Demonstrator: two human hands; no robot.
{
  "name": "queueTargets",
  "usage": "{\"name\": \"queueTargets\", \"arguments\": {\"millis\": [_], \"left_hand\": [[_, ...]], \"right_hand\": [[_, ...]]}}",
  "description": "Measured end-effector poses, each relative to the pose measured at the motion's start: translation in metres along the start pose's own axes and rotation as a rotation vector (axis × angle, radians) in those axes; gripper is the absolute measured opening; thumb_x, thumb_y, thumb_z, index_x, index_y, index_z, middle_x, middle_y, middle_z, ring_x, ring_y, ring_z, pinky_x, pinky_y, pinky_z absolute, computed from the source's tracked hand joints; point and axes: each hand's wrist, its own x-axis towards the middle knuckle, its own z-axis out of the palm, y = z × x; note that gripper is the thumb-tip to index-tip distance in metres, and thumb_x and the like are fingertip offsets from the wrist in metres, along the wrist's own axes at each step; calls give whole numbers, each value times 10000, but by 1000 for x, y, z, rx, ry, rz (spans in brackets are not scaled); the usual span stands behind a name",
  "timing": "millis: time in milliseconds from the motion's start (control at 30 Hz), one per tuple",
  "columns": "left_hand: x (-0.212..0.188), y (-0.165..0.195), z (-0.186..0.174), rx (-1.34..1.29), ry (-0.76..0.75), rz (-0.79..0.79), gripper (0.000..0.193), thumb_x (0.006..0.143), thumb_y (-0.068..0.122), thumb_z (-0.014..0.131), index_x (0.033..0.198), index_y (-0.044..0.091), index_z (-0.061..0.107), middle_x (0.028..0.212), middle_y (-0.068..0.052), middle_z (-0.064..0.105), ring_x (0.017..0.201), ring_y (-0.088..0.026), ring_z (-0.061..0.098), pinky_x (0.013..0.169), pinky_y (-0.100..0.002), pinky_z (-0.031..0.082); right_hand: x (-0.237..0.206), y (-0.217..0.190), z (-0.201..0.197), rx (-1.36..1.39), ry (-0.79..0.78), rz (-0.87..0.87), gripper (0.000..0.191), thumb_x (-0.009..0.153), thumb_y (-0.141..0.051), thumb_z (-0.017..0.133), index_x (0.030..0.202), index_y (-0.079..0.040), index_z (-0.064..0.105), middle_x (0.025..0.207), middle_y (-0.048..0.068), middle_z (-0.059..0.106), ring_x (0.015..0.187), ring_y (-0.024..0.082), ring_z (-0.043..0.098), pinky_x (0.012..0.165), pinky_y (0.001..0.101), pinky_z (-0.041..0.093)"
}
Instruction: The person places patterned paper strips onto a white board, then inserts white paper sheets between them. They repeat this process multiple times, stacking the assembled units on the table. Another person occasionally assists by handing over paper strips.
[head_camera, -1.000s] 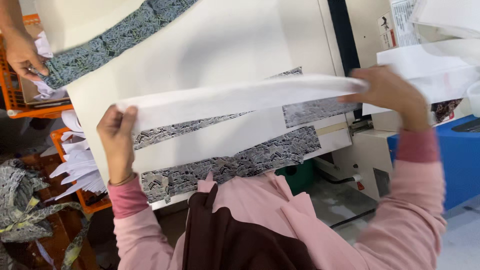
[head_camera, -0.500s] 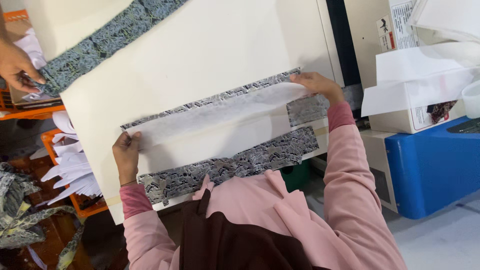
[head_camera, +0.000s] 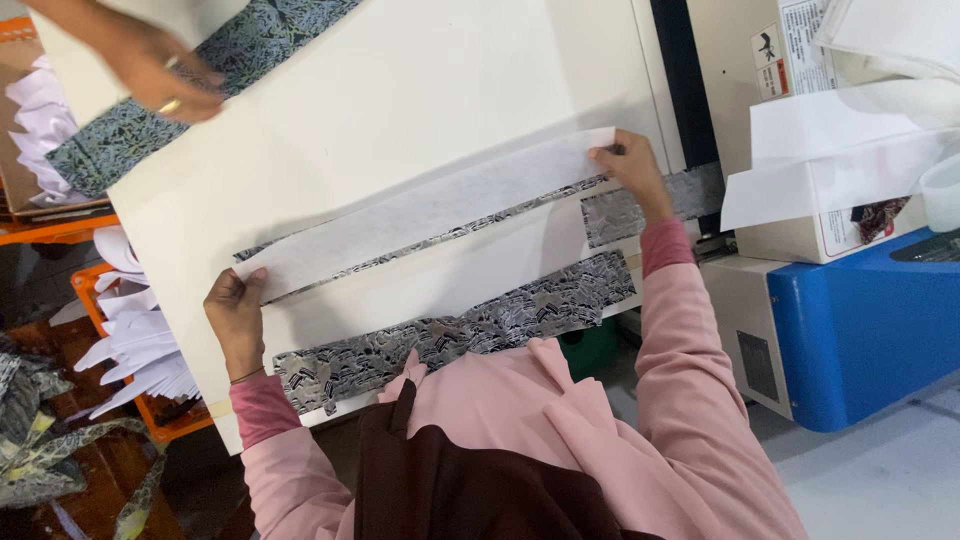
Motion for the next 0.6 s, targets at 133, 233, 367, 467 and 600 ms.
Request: {"name": "queueTargets", "arguments": {"millis": [133, 233, 367, 467, 600], "left_hand": [[0, -2, 4, 312, 52, 93, 176, 967, 46, 824, 1028, -52, 690, 809, -51, 603, 726, -98, 504, 652, -260, 431], [-6, -1, 3, 371, 83, 156, 360, 908, 35, 823, 1220, -44, 661, 841, -84, 665, 739, -125, 601, 669, -269, 501], [-8, -1, 0, 392, 118, 132, 549, 891, 16, 832, 1376, -44, 582, 916, -120, 707, 808, -167, 682, 712, -301, 556], [-7, -5, -4, 397, 134, 127, 573, 906, -2, 816, 1412, -41, 550, 937, -125, 719, 826, -175, 693, 738, -315, 562], [-7, -10, -7, 429, 153, 89, 555, 912, -18, 793, 1408, -44, 545, 932, -136, 722, 814, -196, 696, 728, -332, 566]], "right_hand": [[-3, -1, 15, -279, 229, -44, 349, 817, -164, 864, 1083, -9, 700, 879, 120, 720, 772, 211, 667, 703, 362, 544], [-4, -1, 20, -371, 315, -6, 480, 798, -197, 888, 1171, -25, 640, 895, 156, 728, 811, 282, 713, 740, 402, 555], [-6, 0, 20, -377, 333, 28, 556, 803, -217, 891, 1243, -45, 597, 923, 157, 736, 852, 299, 732, 773, 414, 570], [-8, 0, 21, -367, 326, 54, 578, 798, -219, 894, 1258, -55, 585, 921, 142, 745, 859, 287, 737, 789, 412, 573], [-13, 0, 26, -448, 341, 56, 620, 783, -192, 902, 1285, -67, 560, 927, 116, 764, 878, 287, 728, 786, 426, 538]]}}
